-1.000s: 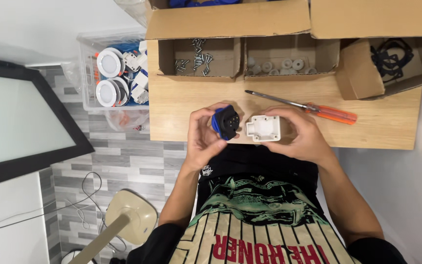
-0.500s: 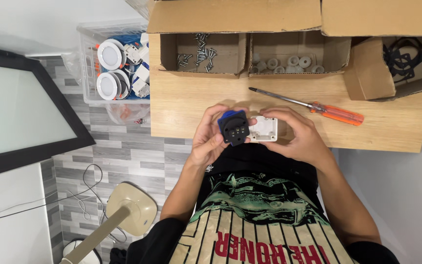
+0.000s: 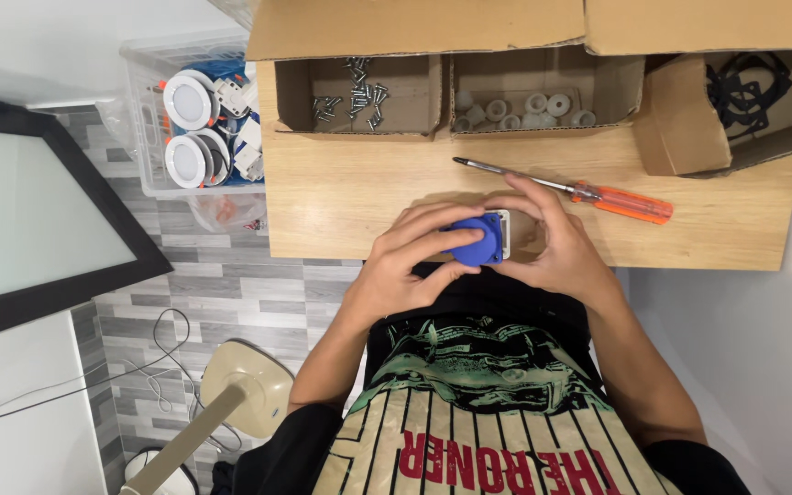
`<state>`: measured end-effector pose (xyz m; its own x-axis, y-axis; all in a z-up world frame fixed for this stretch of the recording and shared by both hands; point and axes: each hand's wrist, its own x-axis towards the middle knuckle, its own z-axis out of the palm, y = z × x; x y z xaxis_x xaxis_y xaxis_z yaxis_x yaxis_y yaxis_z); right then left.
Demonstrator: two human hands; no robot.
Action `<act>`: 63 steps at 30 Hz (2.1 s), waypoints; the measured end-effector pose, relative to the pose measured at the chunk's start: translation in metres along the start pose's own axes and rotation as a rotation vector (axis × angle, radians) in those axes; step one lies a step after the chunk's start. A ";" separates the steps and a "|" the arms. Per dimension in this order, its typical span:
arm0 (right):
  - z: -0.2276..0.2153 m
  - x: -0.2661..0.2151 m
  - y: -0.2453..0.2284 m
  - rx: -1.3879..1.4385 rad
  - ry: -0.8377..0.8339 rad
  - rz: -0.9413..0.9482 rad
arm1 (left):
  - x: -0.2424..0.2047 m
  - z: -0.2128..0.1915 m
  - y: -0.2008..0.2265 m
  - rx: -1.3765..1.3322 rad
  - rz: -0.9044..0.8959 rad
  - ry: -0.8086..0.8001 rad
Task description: The person assembles a blue electrical socket by attaching a white plastic base and securing it with screws using a screwdriver. They then attach a black rubber cover to the socket and place the completed assembly into a cardboard box.
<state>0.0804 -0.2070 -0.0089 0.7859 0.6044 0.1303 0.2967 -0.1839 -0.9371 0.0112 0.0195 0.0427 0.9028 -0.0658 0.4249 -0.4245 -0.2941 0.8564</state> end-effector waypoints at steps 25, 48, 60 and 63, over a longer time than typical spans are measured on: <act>-0.004 0.001 0.008 0.004 -0.012 -0.052 | -0.004 0.003 -0.014 0.197 -0.044 -0.151; -0.002 -0.012 0.020 -0.098 -0.007 -0.030 | -0.019 0.020 -0.022 0.352 0.043 -0.003; -0.085 0.075 -0.088 -0.414 -0.329 -0.284 | -0.024 0.015 -0.034 0.157 0.114 -0.114; -0.085 0.123 -0.101 -0.495 -0.568 -0.107 | -0.023 0.015 -0.030 0.089 0.087 -0.092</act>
<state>0.1930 -0.1801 0.1295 0.3786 0.9201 -0.1001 0.6698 -0.3471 -0.6564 0.0046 0.0157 0.0026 0.8671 -0.1807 0.4643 -0.4974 -0.3662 0.7864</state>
